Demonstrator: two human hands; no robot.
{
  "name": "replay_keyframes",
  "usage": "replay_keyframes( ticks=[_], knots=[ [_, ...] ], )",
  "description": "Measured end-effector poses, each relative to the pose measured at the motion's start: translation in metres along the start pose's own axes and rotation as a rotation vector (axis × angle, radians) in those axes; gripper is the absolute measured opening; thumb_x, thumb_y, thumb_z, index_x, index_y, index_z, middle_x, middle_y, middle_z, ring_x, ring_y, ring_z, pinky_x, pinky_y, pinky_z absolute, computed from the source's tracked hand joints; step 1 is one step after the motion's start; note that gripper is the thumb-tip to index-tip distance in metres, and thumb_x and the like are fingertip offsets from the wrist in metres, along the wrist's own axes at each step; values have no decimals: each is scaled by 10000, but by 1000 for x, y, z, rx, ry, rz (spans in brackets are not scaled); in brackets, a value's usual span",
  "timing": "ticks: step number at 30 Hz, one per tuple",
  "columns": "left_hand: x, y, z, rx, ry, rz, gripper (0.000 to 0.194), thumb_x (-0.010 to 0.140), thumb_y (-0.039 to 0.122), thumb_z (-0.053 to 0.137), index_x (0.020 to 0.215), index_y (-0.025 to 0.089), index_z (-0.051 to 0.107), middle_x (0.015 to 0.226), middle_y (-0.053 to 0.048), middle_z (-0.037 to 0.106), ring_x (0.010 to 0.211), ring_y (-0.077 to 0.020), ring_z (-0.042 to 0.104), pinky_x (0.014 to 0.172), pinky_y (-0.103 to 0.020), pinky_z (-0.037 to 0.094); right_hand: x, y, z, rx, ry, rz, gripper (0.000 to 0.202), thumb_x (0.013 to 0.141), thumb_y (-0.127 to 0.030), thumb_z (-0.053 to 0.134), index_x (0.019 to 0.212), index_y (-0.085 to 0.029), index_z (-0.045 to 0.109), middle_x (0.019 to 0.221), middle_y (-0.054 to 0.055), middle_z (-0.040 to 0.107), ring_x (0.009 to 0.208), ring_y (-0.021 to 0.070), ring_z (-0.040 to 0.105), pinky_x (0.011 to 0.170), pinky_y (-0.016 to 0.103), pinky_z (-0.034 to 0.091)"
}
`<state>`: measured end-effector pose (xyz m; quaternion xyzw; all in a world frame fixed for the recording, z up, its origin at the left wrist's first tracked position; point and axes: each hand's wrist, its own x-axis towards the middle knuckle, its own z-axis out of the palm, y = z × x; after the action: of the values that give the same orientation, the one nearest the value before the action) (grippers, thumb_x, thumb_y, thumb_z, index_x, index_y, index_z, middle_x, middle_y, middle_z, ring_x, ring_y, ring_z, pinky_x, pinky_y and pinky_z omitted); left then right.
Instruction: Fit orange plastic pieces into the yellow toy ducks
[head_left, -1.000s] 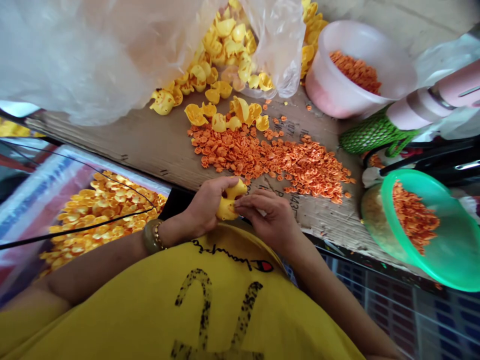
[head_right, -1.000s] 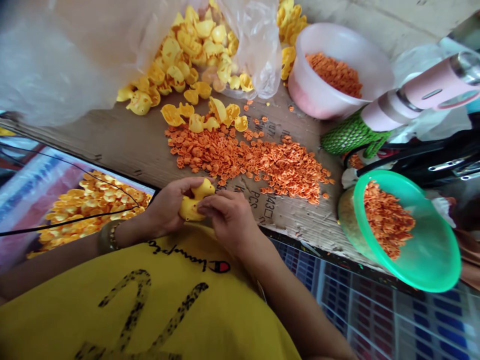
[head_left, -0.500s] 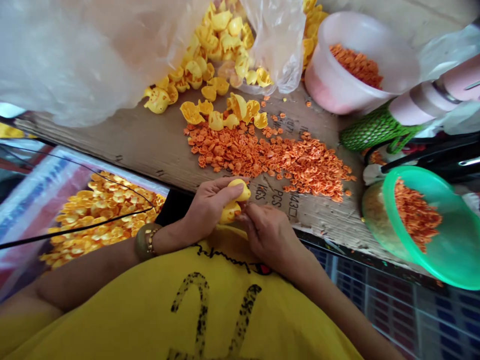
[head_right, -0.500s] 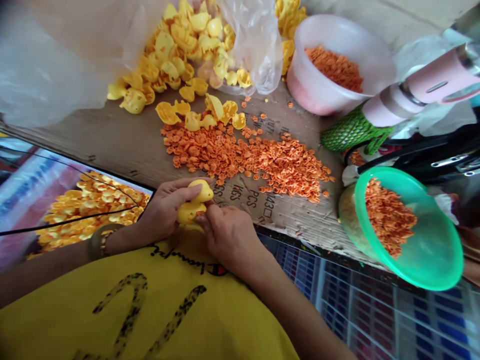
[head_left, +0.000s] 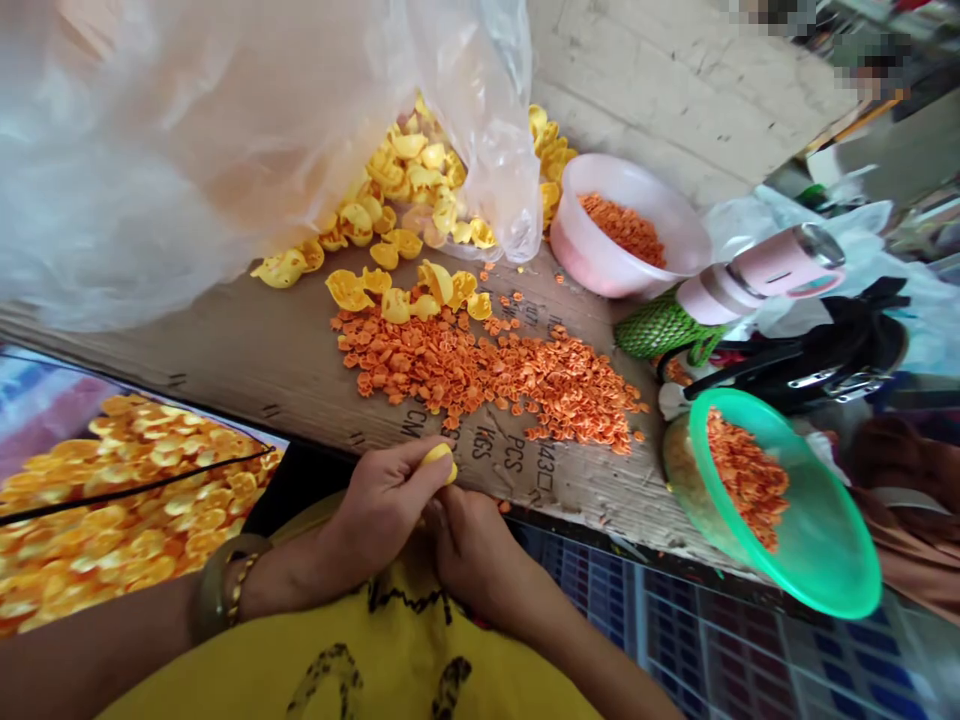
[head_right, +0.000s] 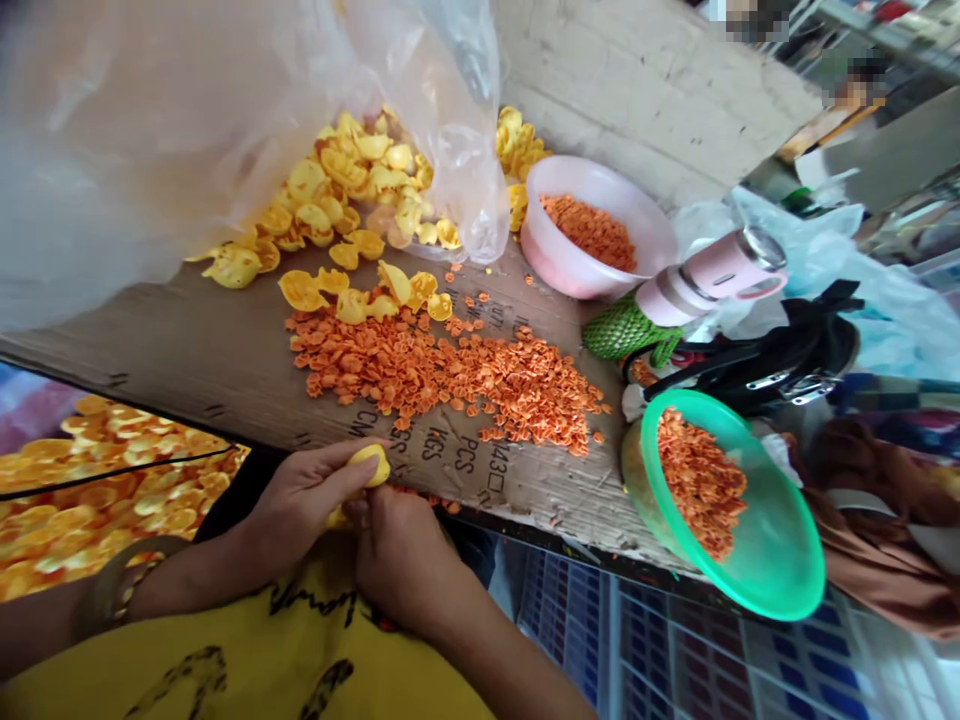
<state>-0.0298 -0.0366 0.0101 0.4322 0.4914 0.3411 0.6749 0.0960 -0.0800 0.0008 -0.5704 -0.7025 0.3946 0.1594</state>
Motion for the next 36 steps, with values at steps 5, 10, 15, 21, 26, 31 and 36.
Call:
replay_keyframes(
  ticks=[5, 10, 15, 21, 26, 31, 36],
  knots=[
    [10, 3, -5, -191, 63, -121, 179, 714, 327, 678, 666, 168, 610, 637, -11, 579, 595, -131, 527, 524, -206, 401, 15, 22, -34, 118, -30, -34, 283, 941, -266, 393, 748, -187, 584, 684, 4, 617, 610, 127, 550, 567, 214, 400],
    [22, 8, -13, -436, 192, -312, 243, 775, 304, 582, 957, 151, 633, 710, -70, 662, 644, -176, 632, 553, -235, 484, 52, 87, -73, -274, 517, 28, 118, 812, -199, 590, 816, -173, 704, 786, 57, 650, 767, 184, 566, 708, 287, 391],
    [24, 9, -12, -495, 181, -404, 135, 823, 256, 530, 853, 136, 584, 695, -99, 662, 616, -191, 653, 546, -264, 519, 67, 102, -69, -552, 479, 85, 149, 824, -210, 599, 845, -221, 746, 811, 66, 632, 839, 221, 535, 719, 332, 294],
    [31, 18, -5, -580, 164, -526, 213, 861, 239, 458, 782, 90, 588, 648, -119, 640, 534, -191, 636, 493, -280, 528, 65, 85, -69, -795, 301, -8, 175, 890, -272, 528, 866, -169, 668, 901, 98, 615, 909, 251, 505, 773, 363, 272],
    [39, 13, -8, -663, 117, -515, 261, 884, 256, 399, 779, 93, 573, 662, -134, 642, 567, -218, 657, 548, -339, 555, 67, 85, -73, -704, 329, -81, 124, 849, -230, 535, 775, -165, 610, 816, 79, 639, 849, 229, 545, 820, 392, 303],
    [40, 8, -13, -735, 118, -510, 235, 870, 254, 399, 787, 106, 562, 674, -141, 643, 603, -246, 670, 558, -364, 558, 49, 61, -64, 65, 500, -49, 131, 787, -274, 620, 893, -202, 593, 701, 3, 630, 643, 155, 572, 685, 324, 437],
    [42, 11, -9, -775, 150, -498, 244, 856, 200, 380, 704, 118, 552, 605, -95, 600, 503, -187, 610, 463, -292, 519, 25, 28, -31, 730, 271, 9, 215, 816, -330, 632, 1004, -225, 645, 921, 43, 709, 782, 169, 667, 710, 316, 541]
  ],
)
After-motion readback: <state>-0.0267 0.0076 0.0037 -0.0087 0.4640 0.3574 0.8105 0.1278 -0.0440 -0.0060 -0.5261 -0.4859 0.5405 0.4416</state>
